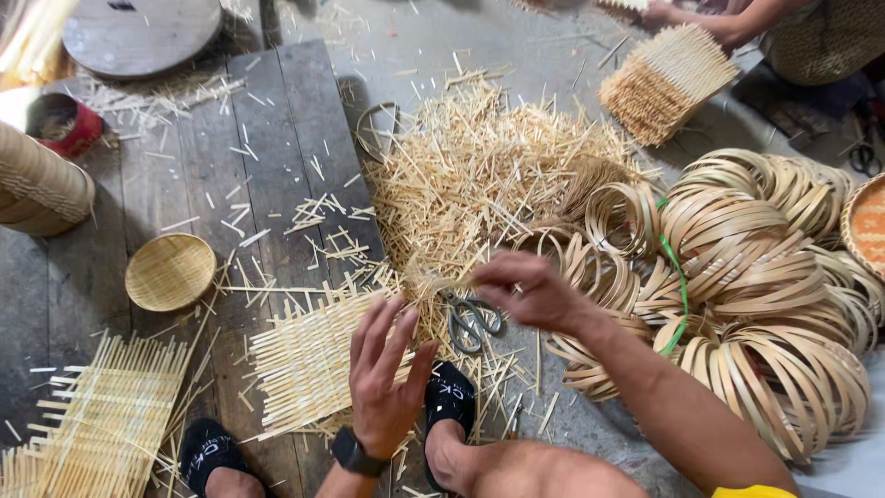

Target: The person weaves a small bamboo basket by placing a woven mat over a circular mold, securing it with a bamboo ring, and trimming excess strips with shears. The person repeats this process to complete multiple baskets.

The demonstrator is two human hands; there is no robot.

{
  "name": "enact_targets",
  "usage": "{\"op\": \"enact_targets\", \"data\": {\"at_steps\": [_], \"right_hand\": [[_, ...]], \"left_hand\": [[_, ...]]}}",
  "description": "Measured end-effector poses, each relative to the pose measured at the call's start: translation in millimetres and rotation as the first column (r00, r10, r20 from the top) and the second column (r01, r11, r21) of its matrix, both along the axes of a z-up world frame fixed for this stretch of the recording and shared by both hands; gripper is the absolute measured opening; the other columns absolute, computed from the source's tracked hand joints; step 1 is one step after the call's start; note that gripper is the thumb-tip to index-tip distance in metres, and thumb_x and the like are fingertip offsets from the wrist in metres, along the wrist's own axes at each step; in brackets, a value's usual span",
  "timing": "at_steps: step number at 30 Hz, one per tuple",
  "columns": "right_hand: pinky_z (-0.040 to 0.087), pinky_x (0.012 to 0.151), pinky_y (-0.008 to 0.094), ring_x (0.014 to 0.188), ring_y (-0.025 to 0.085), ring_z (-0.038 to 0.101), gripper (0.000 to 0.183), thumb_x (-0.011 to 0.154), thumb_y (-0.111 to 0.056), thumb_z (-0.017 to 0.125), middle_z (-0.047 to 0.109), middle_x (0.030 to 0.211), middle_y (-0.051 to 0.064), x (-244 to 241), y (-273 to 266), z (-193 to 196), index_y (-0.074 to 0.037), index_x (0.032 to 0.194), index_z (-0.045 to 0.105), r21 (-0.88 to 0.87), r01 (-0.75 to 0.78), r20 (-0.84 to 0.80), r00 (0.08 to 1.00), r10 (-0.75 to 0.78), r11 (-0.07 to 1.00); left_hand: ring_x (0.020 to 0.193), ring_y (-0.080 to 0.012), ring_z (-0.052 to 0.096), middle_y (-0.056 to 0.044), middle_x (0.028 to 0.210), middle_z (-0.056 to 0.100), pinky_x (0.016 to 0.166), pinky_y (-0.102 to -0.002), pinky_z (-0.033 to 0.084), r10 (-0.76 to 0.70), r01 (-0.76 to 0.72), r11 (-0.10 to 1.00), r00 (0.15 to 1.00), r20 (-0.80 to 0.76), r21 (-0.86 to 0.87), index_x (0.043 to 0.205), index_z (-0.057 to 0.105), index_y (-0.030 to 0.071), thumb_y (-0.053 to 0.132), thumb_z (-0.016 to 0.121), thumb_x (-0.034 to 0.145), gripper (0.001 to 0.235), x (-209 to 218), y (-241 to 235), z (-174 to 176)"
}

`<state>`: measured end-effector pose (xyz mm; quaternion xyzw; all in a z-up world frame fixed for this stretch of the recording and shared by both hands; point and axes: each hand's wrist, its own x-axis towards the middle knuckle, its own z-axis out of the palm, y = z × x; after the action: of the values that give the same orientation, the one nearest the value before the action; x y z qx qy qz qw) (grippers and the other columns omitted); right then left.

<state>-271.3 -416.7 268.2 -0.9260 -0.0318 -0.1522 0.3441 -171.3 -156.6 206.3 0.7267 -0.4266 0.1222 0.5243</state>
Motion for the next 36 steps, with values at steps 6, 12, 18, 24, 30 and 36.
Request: {"op": "enact_targets", "data": {"at_steps": [6,12,18,24,30,36], "right_hand": [[0.059,0.068,0.031,0.079,0.019,0.064,0.019,0.097,-0.021,0.072,0.064,0.093,0.009,50.9,92.0,65.0,-0.003,0.105,0.070,-0.230,-0.130,0.136,0.977,0.164,0.965],[0.057,0.062,0.031,0.076,0.018,0.060,0.020,0.095,-0.023,0.072,0.062,0.085,0.006,83.2,151.9,48.7,-0.005,0.087,0.066,-0.485,-0.253,0.140,0.923,0.359,0.837],[0.055,0.062,0.033,0.075,0.017,0.059,0.012,0.087,-0.014,0.072,0.061,0.081,0.004,87.5,196.9,28.1,-0.005,0.081,0.065,-0.519,-0.143,0.210,0.934,0.288,0.842],[0.056,0.059,0.030,0.074,0.017,0.061,0.013,0.090,-0.019,0.074,0.062,0.081,0.006,101.0,189.6,11.0,-0.007,0.085,0.070,-0.405,-0.200,0.009,0.975,0.223,0.892],[0.063,0.072,0.037,0.080,0.022,0.071,0.039,0.097,-0.038,0.057,0.072,0.088,0.008,100.5,139.4,10.0,-0.004,0.112,0.069,0.769,0.456,-0.505,0.863,-0.010,0.448],[0.049,0.055,0.026,0.061,0.012,0.056,0.035,0.104,-0.027,0.064,0.060,0.073,0.003,85.6,135.3,-34.0,0.006,0.111,0.070,0.979,0.196,-0.201,0.969,0.143,0.049]], "left_hand": [[0.070,-0.0143,0.065,-0.010,0.091,0.076,0.054,-0.027,0.052,-0.284,0.063,0.948,0.613,-0.737,-0.313,0.109,0.075,0.004,0.022,0.074,0.094,0.023,19.2,22.5,61.0],[0.042,-0.0087,0.047,0.002,0.055,0.052,0.035,-0.025,0.038,-0.245,0.120,0.960,-0.084,-0.966,-0.254,0.063,0.053,0.018,0.068,0.051,0.087,0.055,65.3,56.0,66.4],[0.032,-0.0087,0.025,0.008,0.040,0.030,0.030,-0.026,0.021,-0.113,0.105,0.985,-0.193,-0.975,-0.135,0.050,0.034,0.022,0.085,0.036,0.089,0.074,69.7,73.4,53.3],[0.034,-0.0071,0.026,0.008,0.045,0.034,0.031,-0.025,0.021,-0.177,0.071,0.976,-0.273,-0.945,-0.204,0.056,0.041,0.022,0.081,0.041,0.089,0.068,70.5,70.9,27.2],[0.049,-0.0069,0.048,0.003,0.064,0.059,0.044,-0.024,0.038,-0.618,-0.219,0.768,-0.009,-0.786,-0.601,0.090,0.068,0.011,0.057,0.060,0.100,0.048,102.7,93.2,-6.8],[0.056,-0.0093,0.056,0.001,0.064,0.063,0.048,-0.025,0.043,-0.616,-0.201,0.781,-0.092,-0.782,-0.591,0.082,0.067,0.008,0.031,0.062,0.096,0.028,120.8,108.1,-4.3]]}}
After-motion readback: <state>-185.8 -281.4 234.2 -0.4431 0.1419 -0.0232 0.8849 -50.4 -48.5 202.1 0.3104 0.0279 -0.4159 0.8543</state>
